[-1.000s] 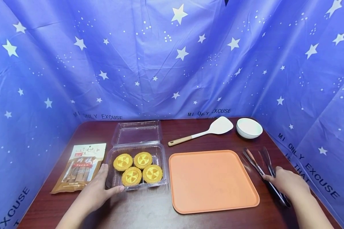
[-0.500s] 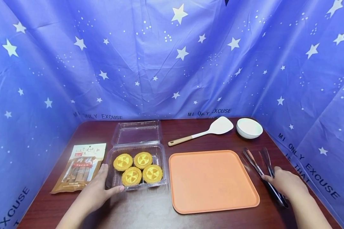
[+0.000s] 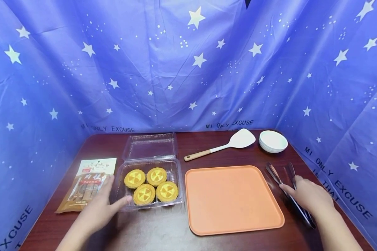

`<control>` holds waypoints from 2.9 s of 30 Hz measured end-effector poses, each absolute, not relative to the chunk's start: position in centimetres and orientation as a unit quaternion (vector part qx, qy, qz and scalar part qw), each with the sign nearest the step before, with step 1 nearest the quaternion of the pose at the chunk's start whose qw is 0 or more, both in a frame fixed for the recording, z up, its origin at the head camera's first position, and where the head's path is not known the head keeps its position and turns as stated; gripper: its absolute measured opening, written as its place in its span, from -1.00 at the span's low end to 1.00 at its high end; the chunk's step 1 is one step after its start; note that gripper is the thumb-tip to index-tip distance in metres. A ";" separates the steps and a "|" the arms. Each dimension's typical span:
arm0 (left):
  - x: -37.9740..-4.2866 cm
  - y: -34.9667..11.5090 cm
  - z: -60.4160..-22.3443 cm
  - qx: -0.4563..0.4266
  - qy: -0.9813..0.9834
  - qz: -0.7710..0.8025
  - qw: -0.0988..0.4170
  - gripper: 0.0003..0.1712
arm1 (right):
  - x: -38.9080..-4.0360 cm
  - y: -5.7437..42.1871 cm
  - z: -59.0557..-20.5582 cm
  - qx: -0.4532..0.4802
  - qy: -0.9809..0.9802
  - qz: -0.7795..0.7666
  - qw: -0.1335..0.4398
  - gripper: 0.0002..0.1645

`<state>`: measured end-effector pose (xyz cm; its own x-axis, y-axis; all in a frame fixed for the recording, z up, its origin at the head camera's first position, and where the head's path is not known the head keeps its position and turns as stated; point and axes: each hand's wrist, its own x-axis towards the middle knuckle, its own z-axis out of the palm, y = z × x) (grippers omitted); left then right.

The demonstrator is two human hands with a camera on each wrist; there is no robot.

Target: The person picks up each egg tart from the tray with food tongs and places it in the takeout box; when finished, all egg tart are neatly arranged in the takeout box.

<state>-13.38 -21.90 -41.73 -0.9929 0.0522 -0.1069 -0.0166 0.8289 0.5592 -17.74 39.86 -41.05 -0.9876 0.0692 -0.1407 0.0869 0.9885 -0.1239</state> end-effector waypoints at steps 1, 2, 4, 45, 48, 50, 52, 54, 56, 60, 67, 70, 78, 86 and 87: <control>-13.5 -22.2 -41.2 0.011 0.952 0.301 0.050 0.26 | -18.0 39.1 -40.7 0.023 0.996 -0.072 0.052 0.03; -13.7 -22.5 -40.5 0.014 0.950 0.308 0.040 0.21 | -18.3 38.1 -40.3 0.006 0.996 -0.083 0.038 -0.02; -14.3 -23.2 -39.2 0.018 0.942 0.333 0.030 0.12 | -19.2 36.0 -39.5 -0.030 0.993 -0.112 0.019 -0.12; -24.9 -25.0 -44.4 0.014 0.723 0.667 0.180 -0.33 | -30.9 10.3 -45.0 -0.103 0.661 -0.681 0.300 -0.20; -24.9 -25.0 -44.5 0.010 0.722 0.669 0.174 -0.37 | -30.9 10.2 -45.1 -0.106 0.658 -0.687 0.290 -0.24; -24.8 -25.0 -44.5 0.006 0.723 0.669 0.171 -0.38 | -30.9 10.1 -45.2 -0.109 0.657 -0.689 0.285 -0.24; -24.8 -25.1 -44.6 0.009 0.723 0.669 0.171 -0.38 | -30.8 10.1 -45.2 -0.110 0.660 -0.689 0.279 -0.26; -24.8 -25.2 -44.7 0.007 0.722 0.670 0.171 -0.39 | -30.7 10.1 -45.2 -0.112 0.662 -0.689 0.273 -0.28; -24.9 -25.2 -44.8 0.012 0.723 0.669 0.172 -0.39 | -30.6 10.1 -45.2 -0.117 0.666 -0.687 0.266 -0.31; -24.8 -25.3 -44.8 0.008 0.721 0.670 0.175 -0.43 | -30.5 10.0 -45.3 -0.129 0.670 -0.685 0.256 -0.43; -24.7 -25.8 -43.6 0.018 0.707 0.679 0.196 0.16 | -30.4 10.0 -45.3 -0.142 0.675 -0.681 0.245 -0.55; -24.8 -25.9 -42.9 0.017 0.697 0.686 0.210 0.28 | -30.5 10.0 -45.5 -0.143 0.678 -0.680 0.240 -0.59; -24.6 -26.0 -42.5 0.007 0.691 0.689 0.218 0.17 | -30.7 10.0 -45.9 -0.135 0.678 -0.682 0.237 -0.67; -24.2 -26.6 -42.9 0.039 0.679 0.705 0.200 -0.09 | -30.1 10.3 -45.5 -0.105 0.694 -0.668 0.249 -0.72; -24.2 -26.7 -43.0 0.046 0.680 0.705 0.197 -0.14 | -30.0 10.4 -45.4 -0.102 0.697 -0.663 0.252 -0.68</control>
<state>-24.15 -26.67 -42.96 -0.9180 0.3406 -0.2033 -0.2154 0.0023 0.9765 -30.02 10.39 -45.39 -0.8522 -0.4762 -0.2168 0.1929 0.0992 -0.9762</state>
